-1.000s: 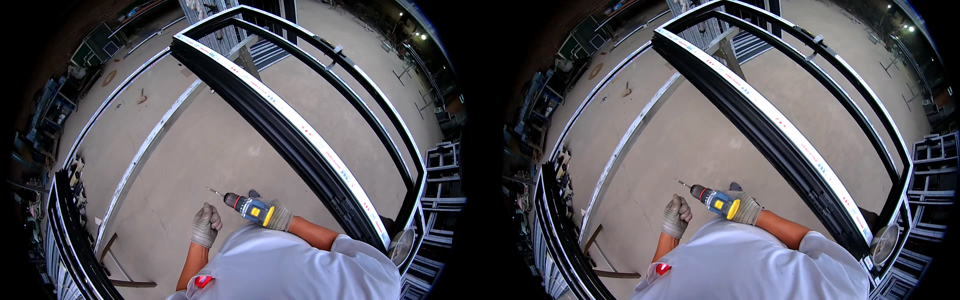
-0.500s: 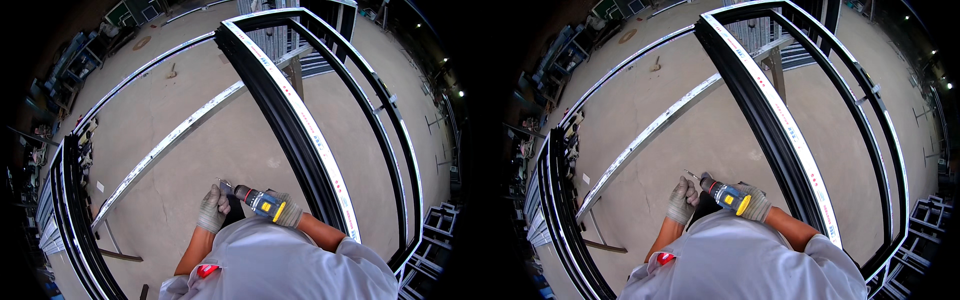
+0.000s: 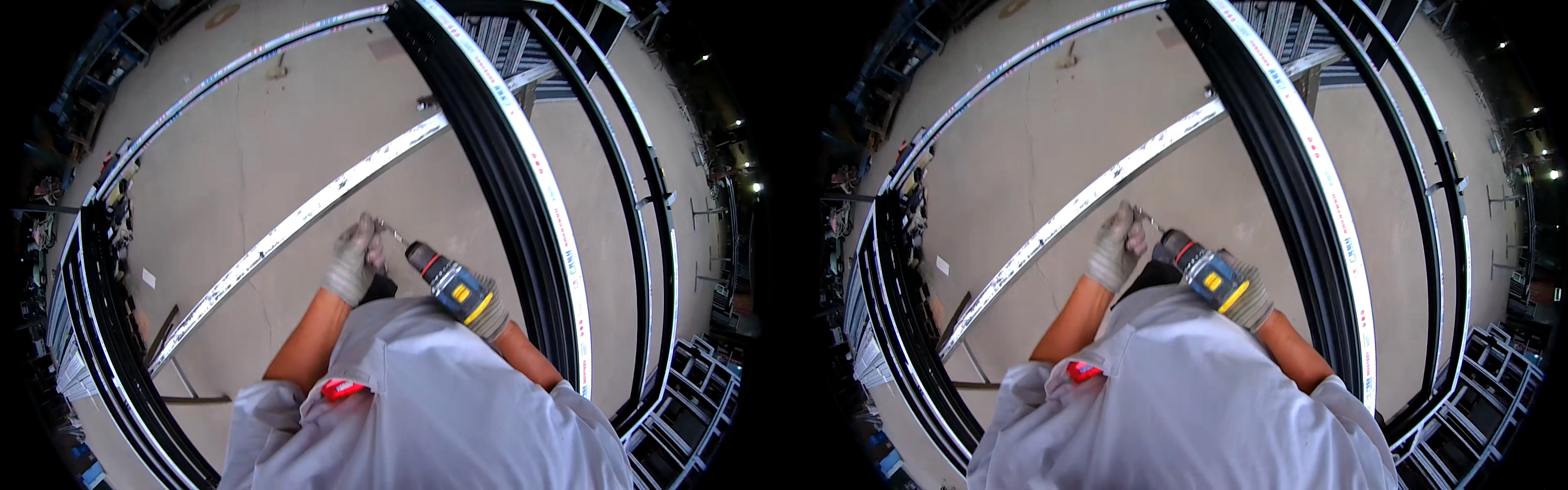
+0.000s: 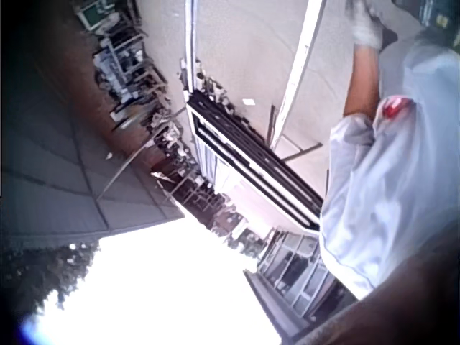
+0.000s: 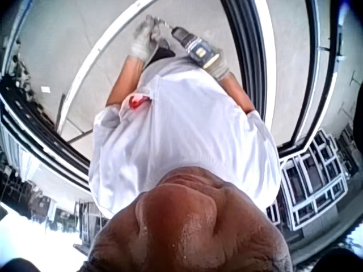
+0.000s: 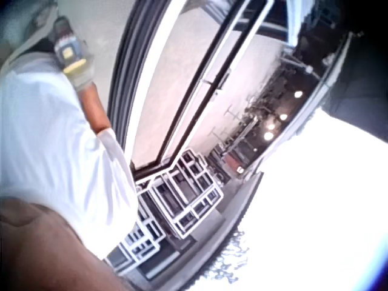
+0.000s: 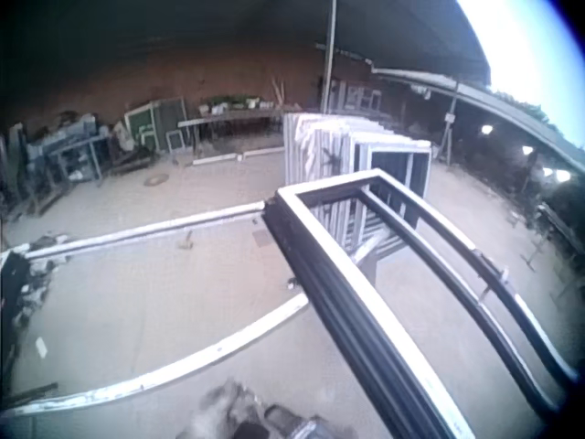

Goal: The person uses a cordless drill to drive screws into a black window frame. They repeatedly pick up screws from a bowl and secure them into pre-drilled holes along the frame's edge. The person adjusts their position and the frame's orientation to access different sections.

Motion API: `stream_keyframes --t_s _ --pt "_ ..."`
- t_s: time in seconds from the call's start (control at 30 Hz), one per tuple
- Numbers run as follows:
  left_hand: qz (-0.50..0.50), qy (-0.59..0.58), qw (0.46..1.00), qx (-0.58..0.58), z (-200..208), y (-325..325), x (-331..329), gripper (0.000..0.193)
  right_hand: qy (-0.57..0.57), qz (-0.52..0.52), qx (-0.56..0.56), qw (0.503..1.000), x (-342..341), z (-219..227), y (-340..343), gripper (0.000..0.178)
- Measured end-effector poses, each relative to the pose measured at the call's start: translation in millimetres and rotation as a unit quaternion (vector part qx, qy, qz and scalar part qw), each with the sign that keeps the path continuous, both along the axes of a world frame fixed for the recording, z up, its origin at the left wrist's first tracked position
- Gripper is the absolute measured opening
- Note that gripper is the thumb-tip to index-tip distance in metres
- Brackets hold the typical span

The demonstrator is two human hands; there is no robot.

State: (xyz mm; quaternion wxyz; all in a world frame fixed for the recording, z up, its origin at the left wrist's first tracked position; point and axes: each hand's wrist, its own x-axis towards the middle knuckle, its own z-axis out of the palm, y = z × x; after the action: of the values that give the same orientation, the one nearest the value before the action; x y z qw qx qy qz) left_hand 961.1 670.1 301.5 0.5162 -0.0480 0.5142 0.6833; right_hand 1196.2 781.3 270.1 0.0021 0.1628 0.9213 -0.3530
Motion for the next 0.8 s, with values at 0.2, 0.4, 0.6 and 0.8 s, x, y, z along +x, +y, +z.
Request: stream_keyframes --t_s 0.2,0.4,0.6,0.8 --pt "0.017 -0.022 1.000 0.006 7 18 -73 0.039 0.032 0.001 -0.060 0.998 -66 23 13 0.033" --pt "0.072 -0.054 0.995 0.046 5 27 -115 0.035 0.081 -0.032 -0.282 0.956 -109 7 33 0.028" --pt "0.126 -0.029 0.991 0.023 8 52 -154 0.032 0.078 0.023 -0.224 0.971 -161 2 73 0.027" --pt "0.193 -0.019 0.981 0.017 4 90 -192 0.030 0.084 0.051 -0.310 0.946 -217 2 128 0.028"
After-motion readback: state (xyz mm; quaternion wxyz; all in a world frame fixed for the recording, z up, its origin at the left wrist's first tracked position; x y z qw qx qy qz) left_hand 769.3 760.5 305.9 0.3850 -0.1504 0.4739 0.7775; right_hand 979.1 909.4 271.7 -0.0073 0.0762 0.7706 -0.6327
